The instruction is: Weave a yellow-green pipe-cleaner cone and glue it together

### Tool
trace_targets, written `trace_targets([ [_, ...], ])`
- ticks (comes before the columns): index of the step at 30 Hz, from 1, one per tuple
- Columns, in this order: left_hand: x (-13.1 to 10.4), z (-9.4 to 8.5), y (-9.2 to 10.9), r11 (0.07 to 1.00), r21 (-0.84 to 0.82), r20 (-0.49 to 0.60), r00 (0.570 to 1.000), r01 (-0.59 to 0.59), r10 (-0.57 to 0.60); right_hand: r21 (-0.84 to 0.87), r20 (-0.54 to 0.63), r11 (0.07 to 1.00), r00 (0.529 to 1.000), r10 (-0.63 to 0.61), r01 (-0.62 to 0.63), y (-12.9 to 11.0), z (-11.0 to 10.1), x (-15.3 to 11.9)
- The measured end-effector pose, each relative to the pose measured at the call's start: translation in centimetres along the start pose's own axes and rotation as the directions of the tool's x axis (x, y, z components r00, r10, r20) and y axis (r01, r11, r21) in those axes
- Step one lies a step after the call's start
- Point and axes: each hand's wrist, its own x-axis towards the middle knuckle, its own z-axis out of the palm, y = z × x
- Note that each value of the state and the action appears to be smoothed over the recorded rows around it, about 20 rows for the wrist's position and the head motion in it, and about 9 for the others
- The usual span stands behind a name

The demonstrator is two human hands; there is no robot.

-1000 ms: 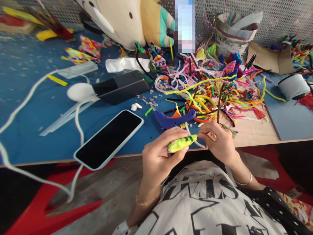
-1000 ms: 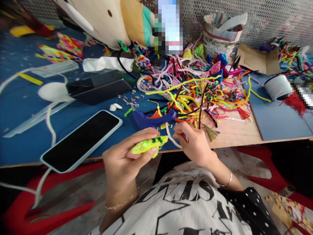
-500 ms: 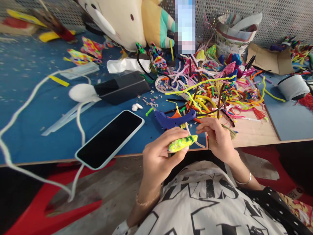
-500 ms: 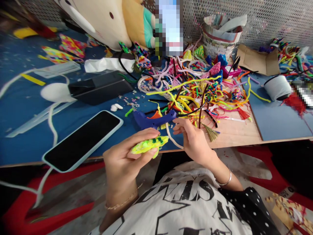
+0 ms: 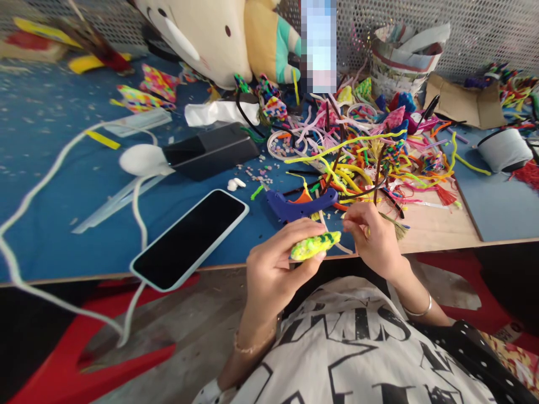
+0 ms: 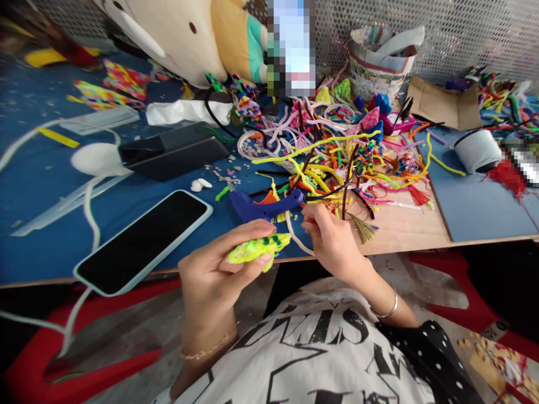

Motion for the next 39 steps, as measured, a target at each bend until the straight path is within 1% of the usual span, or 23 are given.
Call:
trace_targets([
  [4, 0.04, 0.04, -0.20, 1.000, 0.000, 0.002, 1.000, -0.007, 0.007, -0.072, -0.029, 0.990, 0.992, -0.122, 0.120, 0.00, -0.01, 0.15],
  [7, 0.04, 0.02, -0.37, 1.000, 0.005, 0.010, 1.000, -0.024, 0.024, -0.099, -0.035, 0.984, 0.988, -0.153, 0.149, 0.04, 0.04, 0.18],
  [11, -0.07, 0.01, -0.27, 1.000, 0.013, 0.004, 1.000, -0.010, 0.010, -0.089, -0.042, 0.987, 0.989, -0.138, 0.134, 0.21, 0.19, 0.03],
  [13, -0.13, 0.01, -0.17, 1.000, 0.017, -0.007, 1.000, 0.013, -0.013, -0.077, -0.028, 0.988, 0.990, -0.137, 0.134, 0.32, 0.26, -0.07],
  [15, -0.15, 0.00, -0.21, 1.000, 0.020, -0.011, 1.000, 0.012, -0.012, -0.063, -0.016, 0.989, 0.991, -0.135, 0.134, 0.42, 0.30, -0.17],
  [20, -0.07, -0.08, -0.76, 0.998, 0.014, 0.005, 0.998, -0.057, 0.057, -0.077, -0.011, 0.988, 0.991, -0.137, 0.136, 0.47, 0.29, -0.19],
  [21, -0.07, -0.08, -0.77, 0.998, 0.017, 0.003, 0.999, -0.053, 0.053, -0.083, -0.013, 0.988, 0.991, -0.135, 0.133, 0.45, 0.28, -0.17],
  [26, -0.24, 0.03, -0.20, 0.999, 0.032, -0.026, 0.999, 0.040, -0.039, -0.098, -0.029, 0.993, 0.997, -0.073, 0.070, 0.31, 0.25, -0.12],
  [32, -0.25, 0.06, -0.01, 0.998, 0.013, -0.025, 0.998, 0.060, -0.059, -0.037, 0.003, 0.997, 0.997, -0.074, 0.074, 0.42, 0.29, -0.16],
  [36, -0.13, 0.00, -0.13, 0.999, 0.011, -0.022, 0.999, 0.041, -0.041, 0.045, 0.009, 0.998, 0.999, -0.034, 0.034, 0.48, 0.41, -0.24],
  [39, -0.08, -0.08, -0.41, 1.000, 0.001, -0.004, 1.000, -0.009, 0.009, 0.051, -0.008, 0.999, 1.000, -0.003, 0.003, 0.49, 0.47, -0.29],
])
